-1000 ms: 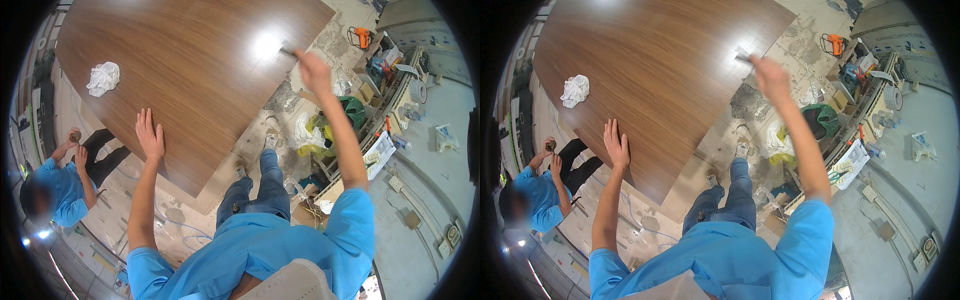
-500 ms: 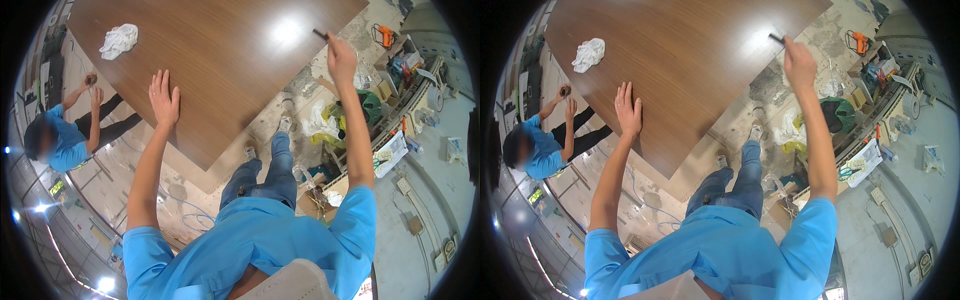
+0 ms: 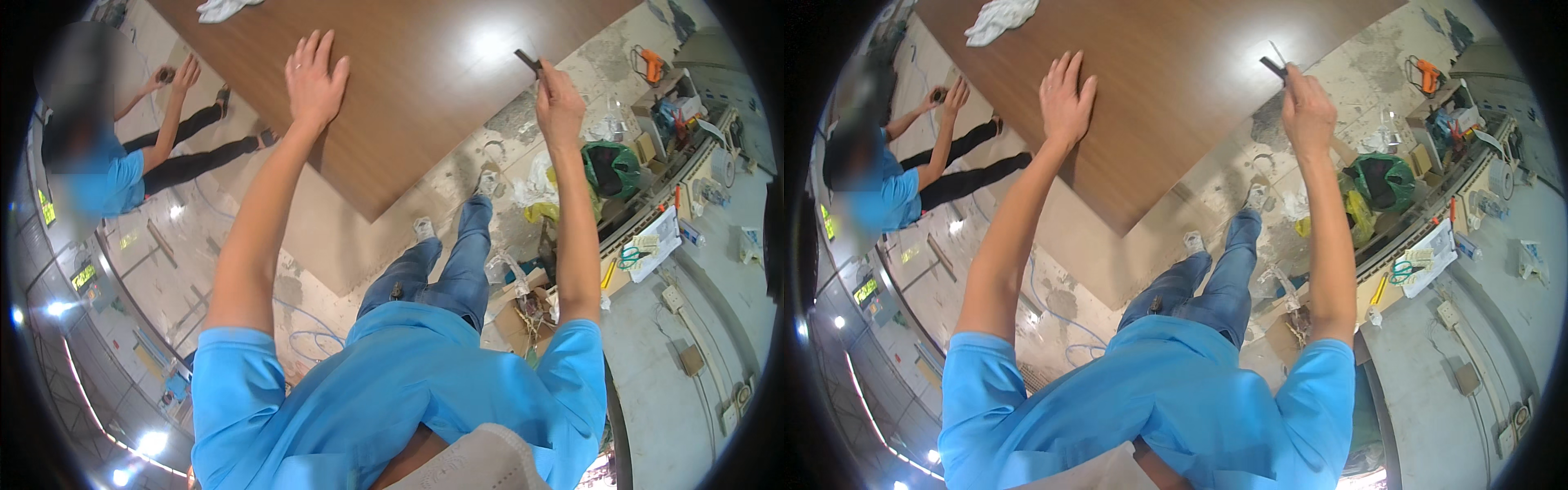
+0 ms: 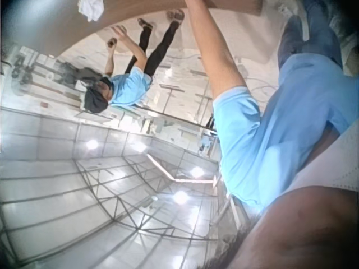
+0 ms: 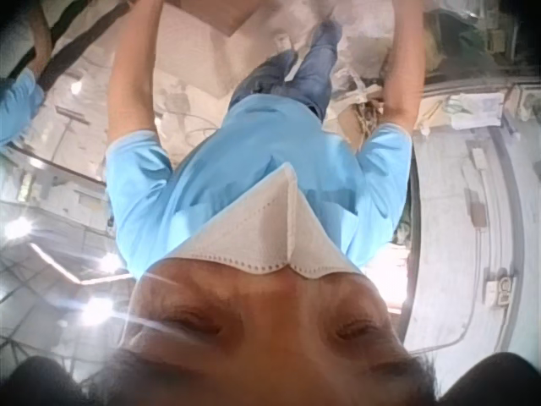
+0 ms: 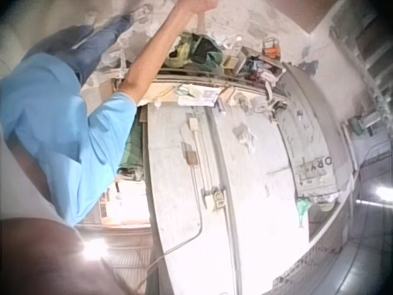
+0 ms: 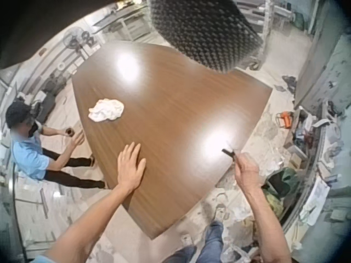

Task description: The person uses a utility knife to trim the edges of a large wood-veneer panel. They repeatedly scrape and cut along the perimeter to remove excess material, occasionally wiping the surface with a cloth.

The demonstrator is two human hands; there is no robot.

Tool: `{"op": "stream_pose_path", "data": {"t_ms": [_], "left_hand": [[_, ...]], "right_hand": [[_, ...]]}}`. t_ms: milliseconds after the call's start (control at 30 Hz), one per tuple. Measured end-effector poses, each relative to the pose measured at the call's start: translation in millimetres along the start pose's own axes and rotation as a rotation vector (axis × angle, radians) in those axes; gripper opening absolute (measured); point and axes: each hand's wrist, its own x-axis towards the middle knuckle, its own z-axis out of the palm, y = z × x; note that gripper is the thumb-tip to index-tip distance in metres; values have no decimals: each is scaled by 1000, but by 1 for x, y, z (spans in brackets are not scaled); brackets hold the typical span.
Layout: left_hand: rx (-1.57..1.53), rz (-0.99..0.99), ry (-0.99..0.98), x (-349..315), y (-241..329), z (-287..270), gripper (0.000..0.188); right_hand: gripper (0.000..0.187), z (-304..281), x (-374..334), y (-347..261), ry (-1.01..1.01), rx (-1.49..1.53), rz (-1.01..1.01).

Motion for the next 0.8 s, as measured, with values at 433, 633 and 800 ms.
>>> {"op": "stream_pose_path", "data": {"t_ms": [433, 633, 800], "left_hand": [[-33, -7, 52, 4, 5, 0, 63], [-22, -8, 58, 3, 4, 7, 63], [-16, -15, 59, 4, 4, 7, 63]], "right_hand": [[48, 22, -157, -155, -169, -7, -278], [55, 40, -148, -124, -93, -3, -88], [63, 34, -220, -219, -250, 163, -213]]}}
